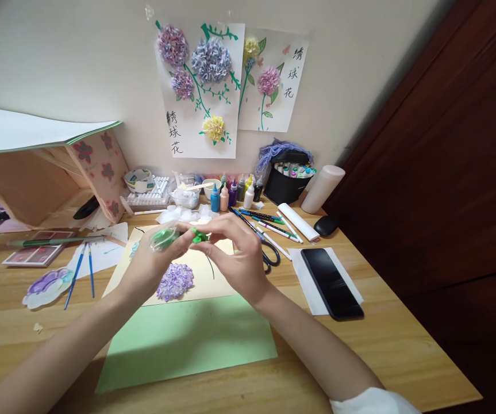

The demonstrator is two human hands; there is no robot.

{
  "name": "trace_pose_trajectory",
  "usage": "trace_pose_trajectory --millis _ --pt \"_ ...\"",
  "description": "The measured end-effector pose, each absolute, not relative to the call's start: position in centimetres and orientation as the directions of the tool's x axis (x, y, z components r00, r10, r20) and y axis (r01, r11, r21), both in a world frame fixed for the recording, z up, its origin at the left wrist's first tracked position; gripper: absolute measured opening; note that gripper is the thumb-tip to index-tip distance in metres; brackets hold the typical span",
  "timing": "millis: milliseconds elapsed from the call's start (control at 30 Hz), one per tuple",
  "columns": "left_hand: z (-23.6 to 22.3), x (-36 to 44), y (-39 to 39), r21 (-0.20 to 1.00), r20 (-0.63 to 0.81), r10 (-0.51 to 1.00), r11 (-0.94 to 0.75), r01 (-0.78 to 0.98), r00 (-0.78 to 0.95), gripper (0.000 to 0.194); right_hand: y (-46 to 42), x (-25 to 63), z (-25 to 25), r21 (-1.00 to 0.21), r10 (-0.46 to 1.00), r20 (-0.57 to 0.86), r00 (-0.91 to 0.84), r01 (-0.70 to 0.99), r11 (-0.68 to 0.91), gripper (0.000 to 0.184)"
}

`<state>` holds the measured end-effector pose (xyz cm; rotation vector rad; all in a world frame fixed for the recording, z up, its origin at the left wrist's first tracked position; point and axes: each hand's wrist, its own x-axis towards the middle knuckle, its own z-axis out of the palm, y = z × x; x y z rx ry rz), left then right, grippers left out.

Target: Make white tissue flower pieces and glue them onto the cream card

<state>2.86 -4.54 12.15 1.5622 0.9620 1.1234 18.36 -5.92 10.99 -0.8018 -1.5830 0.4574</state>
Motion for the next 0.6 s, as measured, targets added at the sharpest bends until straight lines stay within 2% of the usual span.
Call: trace_pose_trajectory --millis 67,133,233,333,433,467,567,600 --pt "12.2 2.8 -4.5 0.977 0.16 0.947 -0.192 0.089 0.279 0.029 -5.8 18.5 11.1 -0.676 0.692 0.721 0.033 0.253 0.692 0.008" --pt "12.4 2.6 -4.2 0.982 0.135 0.95 -0.165 0.086 0.281 0.032 -5.4 18.9 11.1 -0.725 0.723 0.683 0.099 0.214 0.655 0.003" --pt "12.7 2.2 -3.5 0.987 0.145 0.963 -0.157 0.034 0.227 0.036 -3.8 19.8 10.8 -0.871 0.863 0.488 0.129 0.012 0.491 0.011" --pt "13.2 1.5 -2.9 0.982 0.186 0.975 -0.184 -0.031 0.12 0.038 -1.7 20.9 9.7 -0.956 0.967 0.253 -0.026 -0.163 0.246 0.023" --pt "13.9 0.6 -2.5 0.964 0.259 0.966 -0.257 -0.07 0.02 0.035 -0.2 21.2 8.1 -0.986 0.971 0.104 -0.217 -0.152 0.072 0.042" --pt "14.2 0.3 -2.4 0.956 0.282 0.959 -0.282 -0.077 -0.001 0.034 0.0 21.0 7.6 -0.991 0.968 0.07 -0.243 -0.132 0.038 0.041" --pt "15.3 -0.8 -2.4 0.941 0.324 0.946 -0.325 -0.093 -0.027 0.029 0.1 20.1 6.4 -0.991 0.965 -0.03 -0.262 -0.116 -0.062 0.021" --pt "15.6 -1.1 -2.4 0.938 0.329 0.944 -0.331 -0.101 -0.033 0.027 0.0 19.8 6.1 -0.987 0.959 -0.062 -0.276 -0.124 -0.099 0.029"
